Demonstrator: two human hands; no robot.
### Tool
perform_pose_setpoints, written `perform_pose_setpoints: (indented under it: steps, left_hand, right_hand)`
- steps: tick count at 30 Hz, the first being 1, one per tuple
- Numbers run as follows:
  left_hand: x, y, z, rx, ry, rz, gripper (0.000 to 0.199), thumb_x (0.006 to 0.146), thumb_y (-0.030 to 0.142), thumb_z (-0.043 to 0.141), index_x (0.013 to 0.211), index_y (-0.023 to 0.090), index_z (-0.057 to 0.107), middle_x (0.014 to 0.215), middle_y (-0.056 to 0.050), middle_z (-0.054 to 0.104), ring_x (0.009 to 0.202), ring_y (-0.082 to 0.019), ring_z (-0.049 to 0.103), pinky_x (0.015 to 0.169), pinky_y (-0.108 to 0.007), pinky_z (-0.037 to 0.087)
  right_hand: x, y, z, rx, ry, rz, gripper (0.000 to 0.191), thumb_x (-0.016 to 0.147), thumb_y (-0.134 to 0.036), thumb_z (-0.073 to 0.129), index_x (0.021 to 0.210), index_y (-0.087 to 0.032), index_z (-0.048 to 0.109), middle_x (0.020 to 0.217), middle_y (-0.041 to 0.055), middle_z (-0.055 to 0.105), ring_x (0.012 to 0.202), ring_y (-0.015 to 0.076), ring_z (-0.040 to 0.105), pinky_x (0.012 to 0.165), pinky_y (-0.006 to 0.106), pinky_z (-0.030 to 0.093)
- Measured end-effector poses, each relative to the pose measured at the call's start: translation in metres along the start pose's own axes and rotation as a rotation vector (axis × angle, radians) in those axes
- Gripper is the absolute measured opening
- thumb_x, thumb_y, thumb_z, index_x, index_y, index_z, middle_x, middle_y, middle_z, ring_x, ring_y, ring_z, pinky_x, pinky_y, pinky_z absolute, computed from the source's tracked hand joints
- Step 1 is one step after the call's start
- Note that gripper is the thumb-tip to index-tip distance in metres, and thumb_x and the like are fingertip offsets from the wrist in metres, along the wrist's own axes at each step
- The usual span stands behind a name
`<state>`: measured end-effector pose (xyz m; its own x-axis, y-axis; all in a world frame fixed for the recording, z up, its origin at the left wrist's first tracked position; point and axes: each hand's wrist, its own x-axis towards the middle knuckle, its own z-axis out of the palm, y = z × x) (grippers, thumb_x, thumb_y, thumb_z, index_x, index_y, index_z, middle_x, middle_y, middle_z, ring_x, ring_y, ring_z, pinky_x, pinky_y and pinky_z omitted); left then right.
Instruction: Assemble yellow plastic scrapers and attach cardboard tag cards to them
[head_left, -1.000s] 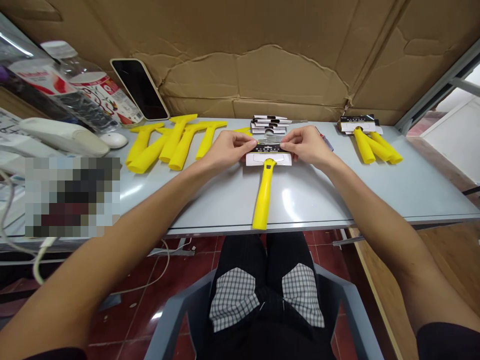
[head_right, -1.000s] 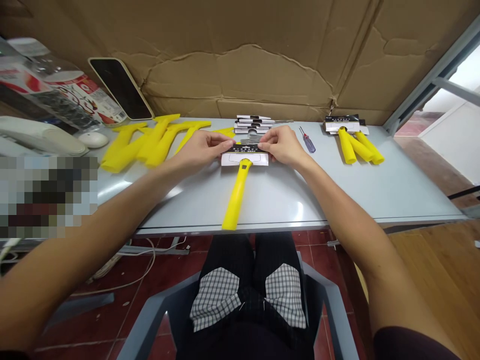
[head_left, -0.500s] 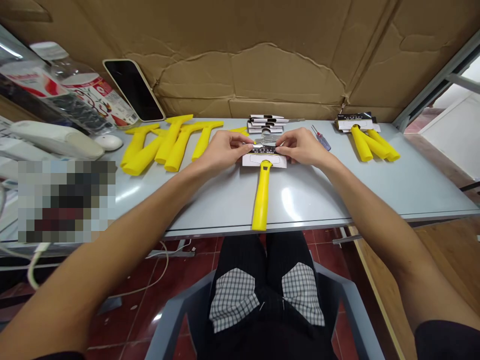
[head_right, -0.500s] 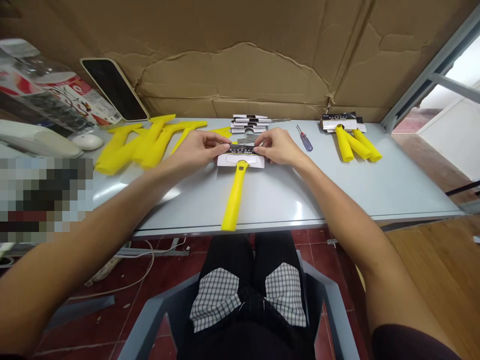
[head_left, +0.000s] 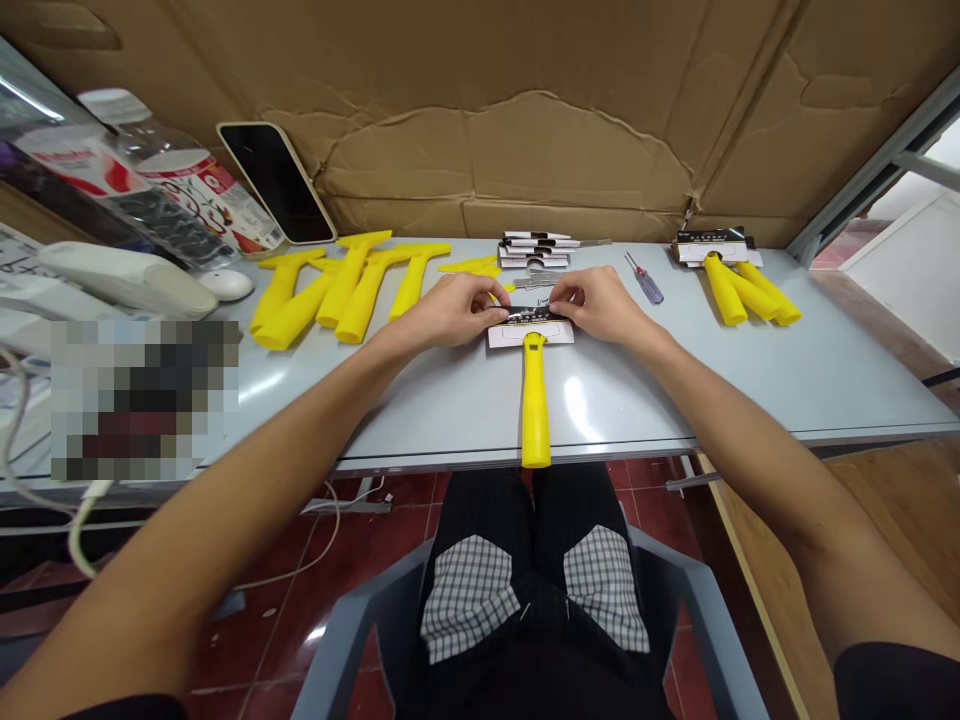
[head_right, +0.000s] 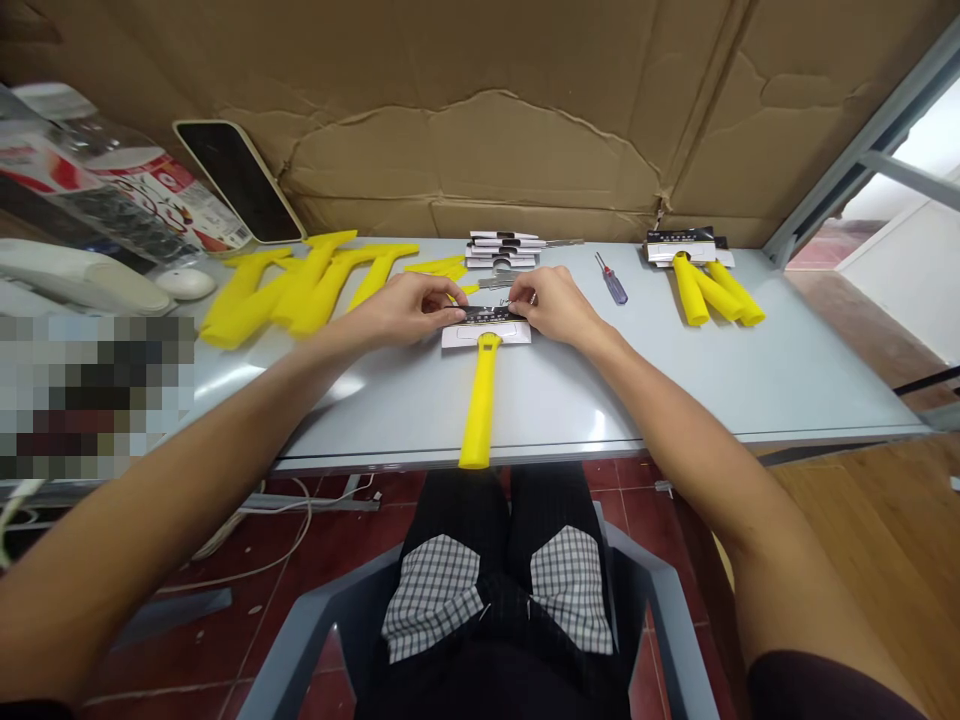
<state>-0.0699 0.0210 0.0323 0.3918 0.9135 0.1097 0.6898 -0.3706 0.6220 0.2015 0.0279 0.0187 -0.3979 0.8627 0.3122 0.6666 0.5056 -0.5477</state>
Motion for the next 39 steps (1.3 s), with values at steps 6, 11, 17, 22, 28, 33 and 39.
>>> perform_pose_setpoints:
  steps: [6,11,17,22,28,33,39]
  left_hand:
    - [0.001,-0.003,0.003,0.058,0.098,-0.05,0.017,0.088,0.035,0.078,0.095,0.021,0.084,0.069,-0.002,0.067,0.068,-0.021,0.058,0.069,-0.034,0.041]
    - [0.001,-0.003,0.004,0.075,0.095,-0.036,0.02,0.092,0.032,0.076,0.102,0.019,0.085,0.068,-0.001,0.065,0.067,-0.02,0.058,0.071,-0.034,0.043]
    - [0.001,0.001,0.01,0.057,0.083,-0.033,0.017,0.093,0.033,0.077,0.1,0.021,0.085,0.072,-0.002,0.071,0.071,-0.022,0.063,0.074,-0.036,0.046]
    - [-0.002,0.005,0.013,0.081,0.093,-0.004,0.014,0.092,0.033,0.077,0.096,0.022,0.085,0.08,-0.006,0.077,0.076,-0.025,0.068,0.085,-0.039,0.053]
    - [0.0,0.002,0.017,0.148,0.16,0.052,0.013,0.094,0.03,0.073,0.097,0.022,0.083,0.104,-0.012,0.084,0.091,-0.029,0.073,0.106,-0.048,0.055]
    - [-0.012,0.0,0.008,0.186,0.157,0.009,0.03,0.103,0.037,0.063,0.115,0.016,0.082,0.122,-0.019,0.083,0.098,-0.032,0.079,0.106,-0.048,0.059]
    - [-0.079,-0.005,0.022,0.377,0.104,0.056,0.058,0.113,0.041,0.044,0.153,0.007,0.069,0.159,-0.026,0.069,0.149,-0.04,0.065,0.131,-0.057,0.046]
  right_hand:
    - [-0.017,-0.042,-0.002,-0.018,0.005,-0.151,0.02,0.105,-0.036,0.07,0.106,-0.023,0.086,0.091,0.0056,0.075,0.085,0.0231,0.063,0.085,0.037,0.047]
    - [-0.047,-0.078,0.01,-0.038,-0.336,-0.357,0.035,0.109,-0.048,0.067,0.096,-0.02,0.085,0.093,0.007,0.069,0.079,0.02,0.055,0.075,0.036,0.039]
    - [-0.074,-0.067,0.006,-0.031,-0.324,-0.371,0.031,0.106,-0.038,0.063,0.09,-0.018,0.08,0.09,0.0069,0.062,0.079,0.02,0.054,0.078,0.037,0.045]
    - [-0.082,-0.064,0.002,0.009,-0.286,-0.321,0.034,0.108,-0.043,0.06,0.103,-0.019,0.084,0.095,0.0081,0.067,0.08,0.0204,0.059,0.081,0.038,0.049]
    - [-0.087,-0.044,-0.004,-0.061,-0.061,-0.2,0.043,0.113,-0.044,0.05,0.127,-0.018,0.081,0.101,0.0111,0.078,0.094,0.0269,0.07,0.094,0.042,0.056]
    - [-0.096,-0.011,-0.014,-0.375,0.017,-0.017,0.058,0.114,-0.044,0.043,0.148,-0.009,0.074,0.146,0.0221,0.075,0.139,0.0414,0.064,0.122,0.055,0.048]
    - [-0.102,-0.001,-0.009,-0.503,-0.113,0.093,0.073,0.116,-0.054,0.036,0.164,-0.004,0.06,0.18,0.0233,0.048,0.17,0.0429,0.04,0.138,0.06,0.033]
